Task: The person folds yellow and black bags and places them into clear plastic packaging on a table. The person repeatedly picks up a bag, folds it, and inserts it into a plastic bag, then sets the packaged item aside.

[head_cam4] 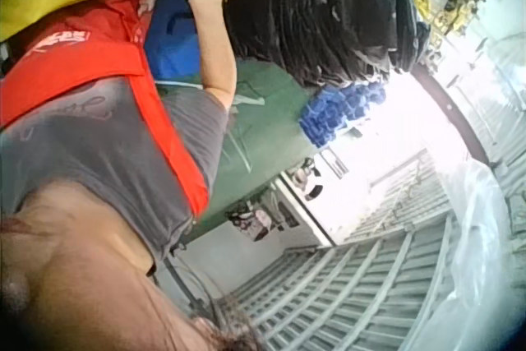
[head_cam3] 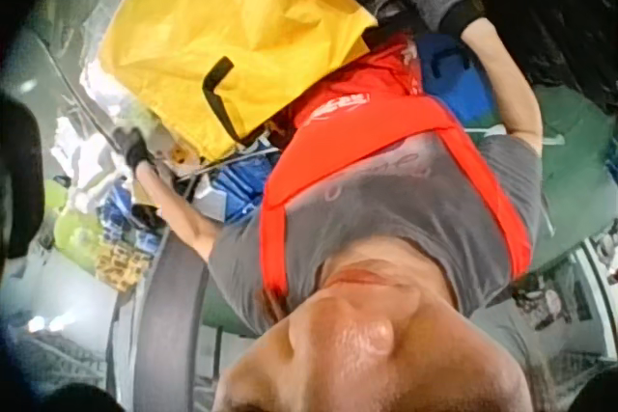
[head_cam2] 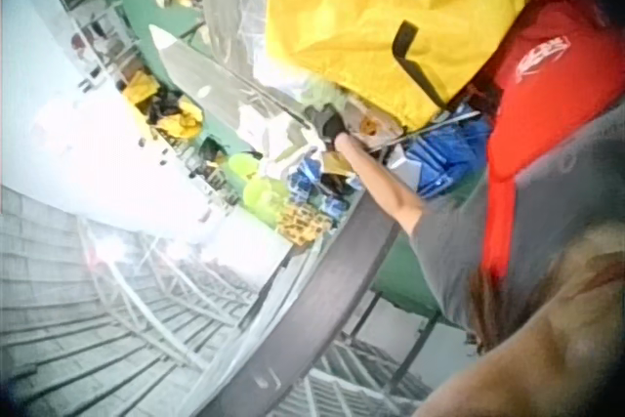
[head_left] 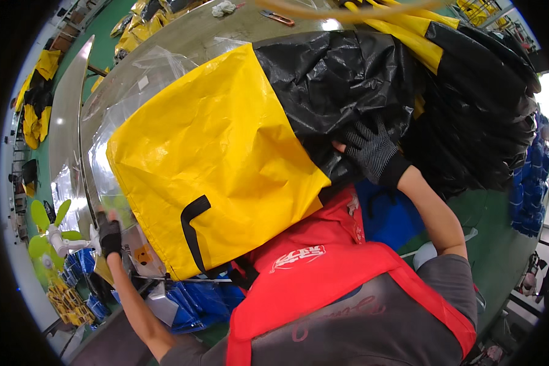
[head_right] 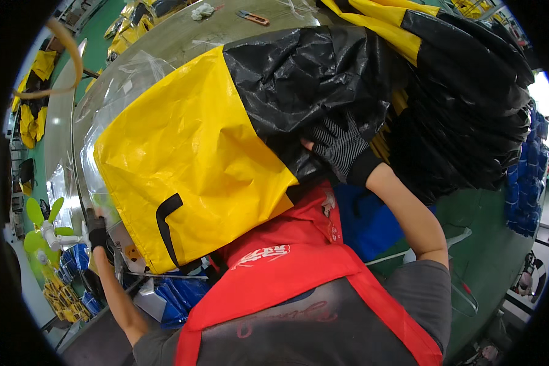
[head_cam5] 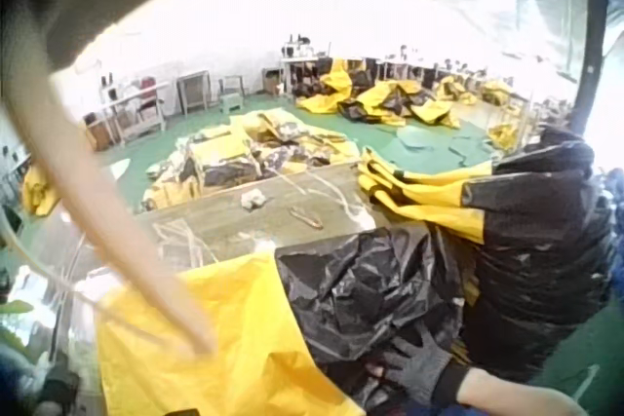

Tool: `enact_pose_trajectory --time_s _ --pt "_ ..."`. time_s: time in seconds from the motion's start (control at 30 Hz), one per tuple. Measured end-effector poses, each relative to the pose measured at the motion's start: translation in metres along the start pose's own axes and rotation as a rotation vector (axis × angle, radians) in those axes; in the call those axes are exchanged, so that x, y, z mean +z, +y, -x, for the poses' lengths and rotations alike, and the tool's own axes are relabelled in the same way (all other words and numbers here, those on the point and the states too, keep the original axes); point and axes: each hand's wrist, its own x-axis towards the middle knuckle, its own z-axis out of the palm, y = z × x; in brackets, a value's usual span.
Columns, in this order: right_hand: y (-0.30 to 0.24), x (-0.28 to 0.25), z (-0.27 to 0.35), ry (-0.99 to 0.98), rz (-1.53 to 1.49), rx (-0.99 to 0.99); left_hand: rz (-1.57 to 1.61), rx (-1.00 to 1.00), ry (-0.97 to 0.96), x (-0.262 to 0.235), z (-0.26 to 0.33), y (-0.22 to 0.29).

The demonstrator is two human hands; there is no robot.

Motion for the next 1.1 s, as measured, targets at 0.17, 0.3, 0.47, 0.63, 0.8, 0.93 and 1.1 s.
enact_pose_trajectory --time_s 0.17,0.3,0.47,0.63,0.8,0.93,1.1 --pt "0.008 -0.108 -0.029 -0.084 -0.784 0.236 0.508 0.699 0.162 -0.081 0.062 0.345" --pt "0.042 -0.035 -0.059 0.180 0.126 0.359 0.115 1.095 0.093 -0.035 0.086 0.471" --pt "0.023 0.004 -0.015 0.509 -0.381 -0.012 0.040 1.172 -0.064 0.009 0.063 0.441" --pt "-0.005 0.095 0.060 0.214 -0.071 0.054 -0.064 1.123 -0.075 -0.007 0.058 0.350" --pt "-0.024 0.074 0.043 0.493 -0.151 0.104 -0.443 0.275 -0.527 -0.037 0.037 0.142" --pt "-0.027 0.045 0.042 0.490 -0.129 0.141 0.251 0.958 0.152 -0.070 0.020 0.359" --pt "-0.041 -0.033 0.041 0.248 -0.202 0.125 0.190 1.592 -0.136 0.017 0.045 0.532"
